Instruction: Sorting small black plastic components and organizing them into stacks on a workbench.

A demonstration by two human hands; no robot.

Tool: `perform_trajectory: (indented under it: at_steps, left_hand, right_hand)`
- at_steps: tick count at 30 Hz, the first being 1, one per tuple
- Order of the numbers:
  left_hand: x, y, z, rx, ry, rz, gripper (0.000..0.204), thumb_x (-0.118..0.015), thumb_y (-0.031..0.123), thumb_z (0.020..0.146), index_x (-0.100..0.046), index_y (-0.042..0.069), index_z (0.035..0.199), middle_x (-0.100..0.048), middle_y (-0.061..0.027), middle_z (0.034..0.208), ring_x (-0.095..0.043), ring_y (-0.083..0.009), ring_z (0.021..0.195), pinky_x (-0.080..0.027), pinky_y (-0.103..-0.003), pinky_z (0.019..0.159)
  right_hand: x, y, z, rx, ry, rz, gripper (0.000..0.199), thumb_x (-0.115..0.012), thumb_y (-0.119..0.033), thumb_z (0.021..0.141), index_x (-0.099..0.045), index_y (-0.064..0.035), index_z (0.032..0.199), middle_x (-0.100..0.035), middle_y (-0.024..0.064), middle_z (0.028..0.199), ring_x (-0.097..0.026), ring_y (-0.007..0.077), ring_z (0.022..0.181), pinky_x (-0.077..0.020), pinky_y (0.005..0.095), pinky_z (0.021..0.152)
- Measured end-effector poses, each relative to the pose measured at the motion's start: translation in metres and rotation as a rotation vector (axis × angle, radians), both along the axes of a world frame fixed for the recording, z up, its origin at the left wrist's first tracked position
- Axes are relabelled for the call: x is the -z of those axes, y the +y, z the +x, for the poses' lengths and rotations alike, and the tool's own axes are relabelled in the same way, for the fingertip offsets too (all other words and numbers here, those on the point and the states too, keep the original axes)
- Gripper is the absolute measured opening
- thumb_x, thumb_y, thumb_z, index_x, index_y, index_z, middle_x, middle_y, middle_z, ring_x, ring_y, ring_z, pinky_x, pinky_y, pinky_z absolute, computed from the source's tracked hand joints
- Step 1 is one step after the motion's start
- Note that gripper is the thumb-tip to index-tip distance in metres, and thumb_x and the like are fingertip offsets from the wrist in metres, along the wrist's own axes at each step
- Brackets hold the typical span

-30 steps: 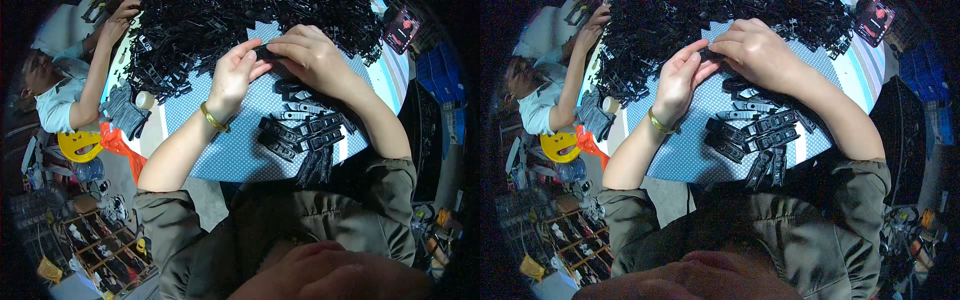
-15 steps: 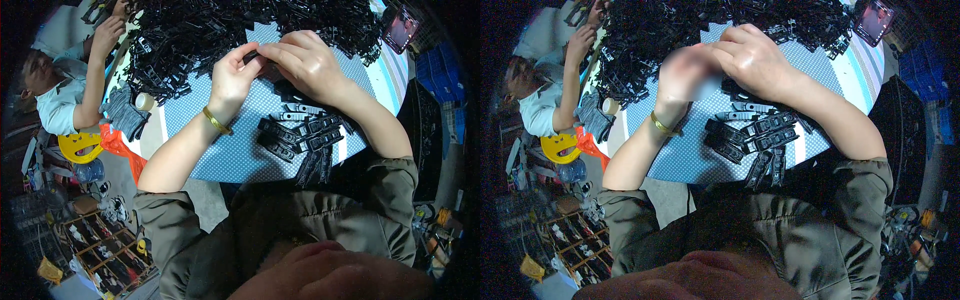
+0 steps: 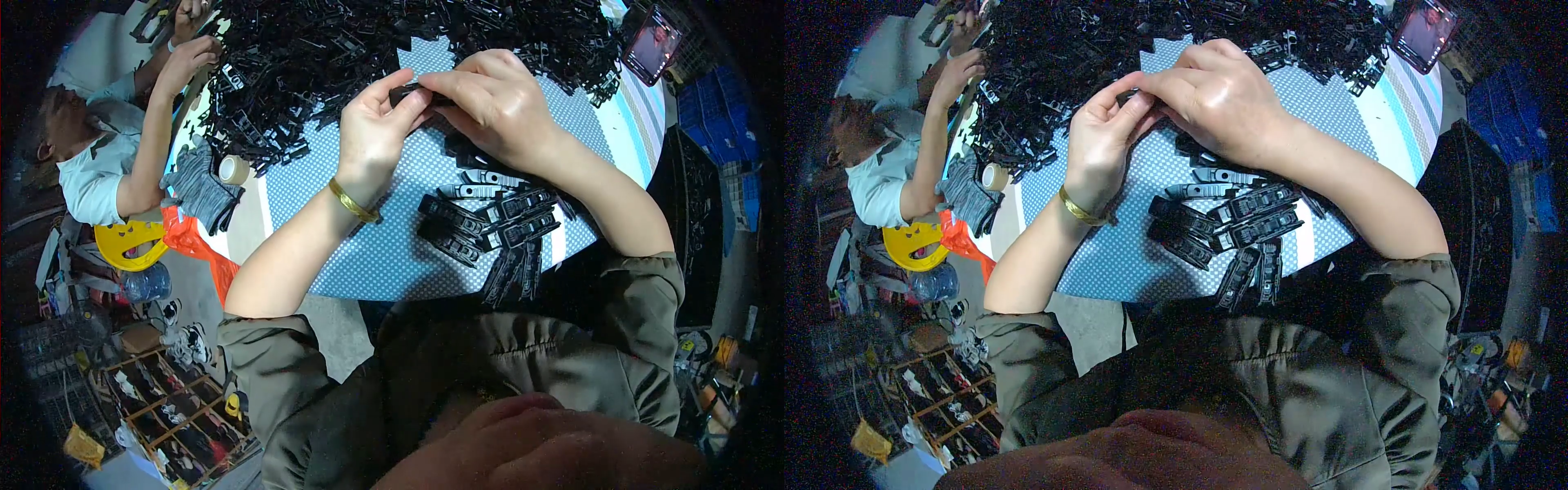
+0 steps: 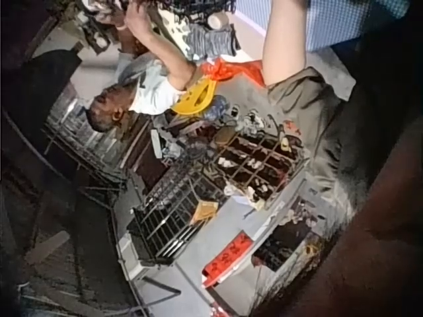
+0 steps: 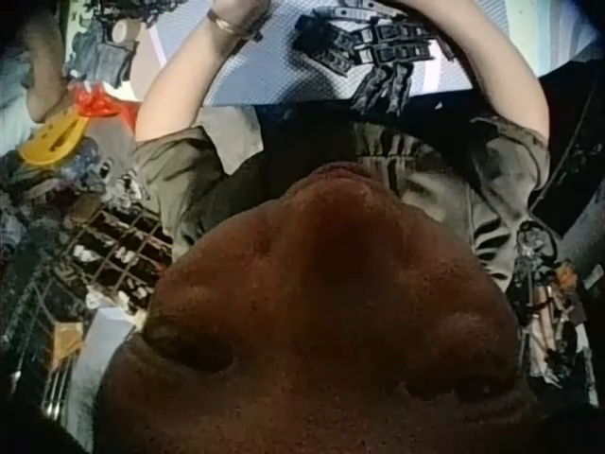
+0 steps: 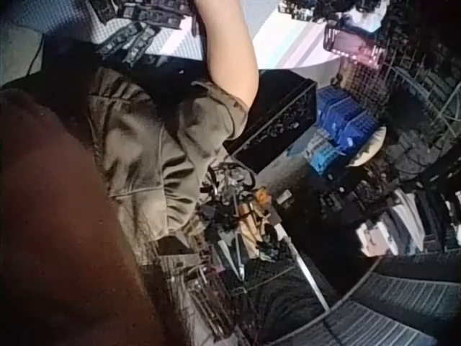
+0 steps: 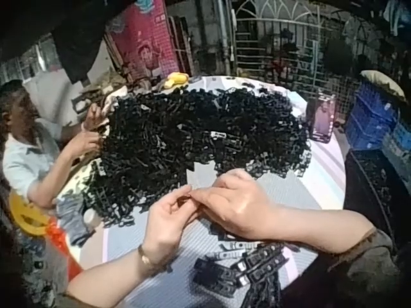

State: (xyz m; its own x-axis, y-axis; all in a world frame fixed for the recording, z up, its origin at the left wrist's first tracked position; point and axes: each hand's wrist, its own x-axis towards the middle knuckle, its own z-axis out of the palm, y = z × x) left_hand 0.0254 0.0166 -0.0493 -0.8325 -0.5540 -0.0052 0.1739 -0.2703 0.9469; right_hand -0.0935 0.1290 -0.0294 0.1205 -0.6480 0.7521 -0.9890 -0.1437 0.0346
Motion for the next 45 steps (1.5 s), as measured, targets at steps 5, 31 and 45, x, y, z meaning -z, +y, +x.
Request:
perform_trajectory:
  at_steps: [5, 31, 45]
  left_hand:
    - [0.001, 0.0, 0.002, -0.004, 0.058, 0.026, 0.035, -0.052, 0.006, 0.085, -0.043, -0.007, 0.116, -0.058, -0.0115, 0.096, -0.058, -0.0142, 0.083, -0.05, -0.025, 0.076]
    - [-0.017, -0.01, 0.004, 0.125, 0.07, -0.144, 0.04, -0.057, 0.006, 0.082, -0.044, -0.002, 0.119, -0.06, -0.0083, 0.094, -0.057, -0.01, 0.081, -0.048, -0.021, 0.073]
    - [-0.021, 0.008, 0.008, 0.588, 0.178, -1.046, 0.027, -0.056, 0.021, 0.081, -0.06, 0.007, 0.104, -0.06, -0.0046, 0.101, -0.055, -0.015, 0.09, -0.043, -0.027, 0.08]
  right_hand:
    - [-0.007, 0.0, 0.006, 0.027, 0.029, -0.022, 0.036, -0.07, -0.009, 0.061, -0.06, -0.0084, 0.096, -0.061, 0.0003, 0.078, -0.057, 0.015, 0.07, -0.043, 0.0297, 0.068]
    - [-0.015, 0.005, -0.021, -0.128, -1.011, 0.532, 0.036, -0.067, -0.022, 0.074, -0.061, -0.0072, 0.106, -0.063, 0.004, 0.085, -0.058, 0.0101, 0.073, -0.0468, 0.0223, 0.065]
    - [-0.032, 0.018, -0.082, 0.253, -0.791, 0.253, 0.013, -0.061, -0.013, 0.073, -0.063, 0.0004, 0.076, -0.062, 0.0136, 0.066, -0.06, 0.0212, 0.058, -0.046, 0.028, 0.053]
